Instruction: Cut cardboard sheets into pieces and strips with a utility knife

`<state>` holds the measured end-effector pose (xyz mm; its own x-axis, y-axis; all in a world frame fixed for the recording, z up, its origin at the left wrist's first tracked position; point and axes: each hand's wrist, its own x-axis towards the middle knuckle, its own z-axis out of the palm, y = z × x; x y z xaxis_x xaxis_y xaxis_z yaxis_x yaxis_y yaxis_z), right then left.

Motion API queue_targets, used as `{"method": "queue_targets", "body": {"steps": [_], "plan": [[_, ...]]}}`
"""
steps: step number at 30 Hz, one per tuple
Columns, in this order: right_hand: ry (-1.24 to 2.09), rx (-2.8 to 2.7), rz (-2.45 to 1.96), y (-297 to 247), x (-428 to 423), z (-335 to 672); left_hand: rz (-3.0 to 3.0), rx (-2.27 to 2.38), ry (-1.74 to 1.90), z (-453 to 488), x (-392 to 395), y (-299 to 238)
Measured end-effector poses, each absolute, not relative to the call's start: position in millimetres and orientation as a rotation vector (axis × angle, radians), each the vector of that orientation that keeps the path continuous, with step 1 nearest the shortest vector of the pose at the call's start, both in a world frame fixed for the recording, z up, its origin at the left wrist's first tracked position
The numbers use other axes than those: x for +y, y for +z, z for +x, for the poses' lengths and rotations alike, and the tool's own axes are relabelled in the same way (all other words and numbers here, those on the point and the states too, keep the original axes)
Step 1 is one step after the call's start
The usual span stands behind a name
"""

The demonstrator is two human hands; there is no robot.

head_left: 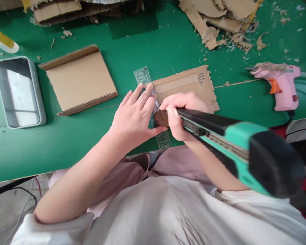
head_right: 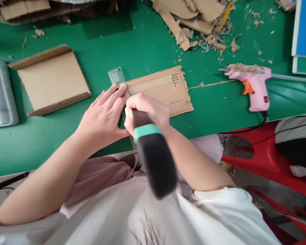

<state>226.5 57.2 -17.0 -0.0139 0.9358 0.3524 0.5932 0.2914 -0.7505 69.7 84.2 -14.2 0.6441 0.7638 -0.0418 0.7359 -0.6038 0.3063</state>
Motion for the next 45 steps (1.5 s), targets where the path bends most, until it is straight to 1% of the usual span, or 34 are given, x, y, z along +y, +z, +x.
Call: {"method": "queue_targets", "body": {"steps": [3, 7, 10, 16, 22, 30, 37, 45], "plan": [[0.443, -1.699, -1.392, -20, 58, 227, 2.572, 1.205, 0.149, 69, 84, -15], [0.519, -1.521, -1.217, -26, 60, 232, 2.577, 1.187, 0.186, 69, 84, -15], [0.557, -1.457, -1.209, -24, 60, 232, 2.574, 1.182, 0.198, 69, 84, -16], [0.586, -1.461, -1.25, -21, 57, 231, 2.559, 1.186, 0.198, 69, 84, -14], [0.535, -1.493, -1.248, -24, 59, 231, 2.547, 1.186, 0.216, 69, 83, -15], [0.527, -1.668, -1.269, -28, 58, 226, 2.547, 1.194, 0.187, 69, 84, -14], [0.467, -1.388, -1.207, -21, 58, 231, 2.582, 1.18, 0.177, 69, 85, -14], [0.63, -1.413, -1.173, -25, 52, 233, 2.567, 1.175, 0.196, 68, 84, -14]]}}
